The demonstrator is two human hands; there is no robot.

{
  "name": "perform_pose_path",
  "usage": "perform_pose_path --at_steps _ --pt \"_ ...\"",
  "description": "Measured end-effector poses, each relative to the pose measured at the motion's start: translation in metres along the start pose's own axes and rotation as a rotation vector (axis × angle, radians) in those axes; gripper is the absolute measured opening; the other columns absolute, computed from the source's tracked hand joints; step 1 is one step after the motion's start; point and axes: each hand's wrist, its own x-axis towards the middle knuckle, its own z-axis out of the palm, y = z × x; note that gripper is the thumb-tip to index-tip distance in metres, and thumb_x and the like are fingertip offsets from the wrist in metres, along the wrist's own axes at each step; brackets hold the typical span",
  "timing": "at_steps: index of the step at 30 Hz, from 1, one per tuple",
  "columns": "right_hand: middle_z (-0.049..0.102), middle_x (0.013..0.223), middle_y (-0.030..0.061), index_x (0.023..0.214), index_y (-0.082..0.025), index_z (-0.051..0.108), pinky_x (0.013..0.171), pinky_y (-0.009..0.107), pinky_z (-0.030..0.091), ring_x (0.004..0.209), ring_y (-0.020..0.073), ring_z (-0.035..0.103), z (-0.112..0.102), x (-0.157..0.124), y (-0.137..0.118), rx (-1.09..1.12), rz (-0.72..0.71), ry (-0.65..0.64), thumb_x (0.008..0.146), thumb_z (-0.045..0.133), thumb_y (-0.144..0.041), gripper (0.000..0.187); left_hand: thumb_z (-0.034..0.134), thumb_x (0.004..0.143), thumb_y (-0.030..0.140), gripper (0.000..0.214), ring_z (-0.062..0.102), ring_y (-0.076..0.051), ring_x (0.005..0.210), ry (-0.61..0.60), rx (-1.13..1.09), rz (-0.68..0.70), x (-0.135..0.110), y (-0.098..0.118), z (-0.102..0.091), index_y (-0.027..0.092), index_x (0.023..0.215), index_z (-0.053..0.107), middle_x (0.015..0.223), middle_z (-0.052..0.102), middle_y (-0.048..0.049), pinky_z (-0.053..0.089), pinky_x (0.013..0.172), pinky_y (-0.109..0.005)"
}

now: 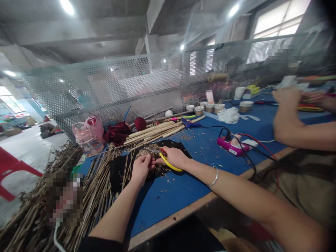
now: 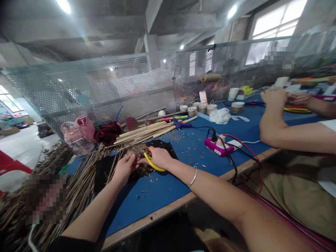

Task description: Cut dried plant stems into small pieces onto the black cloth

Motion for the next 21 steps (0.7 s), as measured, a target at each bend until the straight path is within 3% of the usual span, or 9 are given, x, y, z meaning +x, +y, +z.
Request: perform_pose_path --at_steps 11,16,21 --pt "0.061 0.087 0.0092 0.095 -0.017 0.047 0.062 0.028 0.036 0.078 0.0231 0.059 -0.0022 -0.0020 0.0014 0.084 -0.075 -0.014 0.058 0.052 -0.074 0.068 0.065 0.063 0.029 0.018 0.055 -0.009 0.048 -0.010 0.076 -0.003 0.0012 -0.0033 -0.0013 0.013 0.070 0.062 0.059 0.062 -0.0004 0.045 0.048 -0.019" --pt "0.058 0.089 0.0114 0.096 -0.015 0.047 0.068 0.031 0.037 0.084 0.0249 0.057 -0.0044 -0.0011 -0.0012 0.051 -0.110 0.008 0.057 0.053 -0.073 0.071 0.064 0.064 0.026 0.014 0.056 -0.010 0.051 -0.007 0.055 0.025 0.0008 -0.0066 0.0003 0.014 0.068 0.061 0.059 0.062 -0.0001 0.047 0.053 -0.021" --pt "0.059 0.091 0.0119 0.100 -0.015 0.045 0.069 0.030 0.038 0.087 0.0251 0.058 -0.0024 -0.0012 -0.0033 0.034 -0.090 -0.048 0.061 0.052 -0.072 0.069 0.060 0.068 0.028 0.015 0.056 -0.011 0.049 -0.002 0.127 0.022 0.0006 -0.0082 -0.0004 0.013 0.069 0.062 0.057 0.062 -0.0015 0.046 0.051 -0.022"
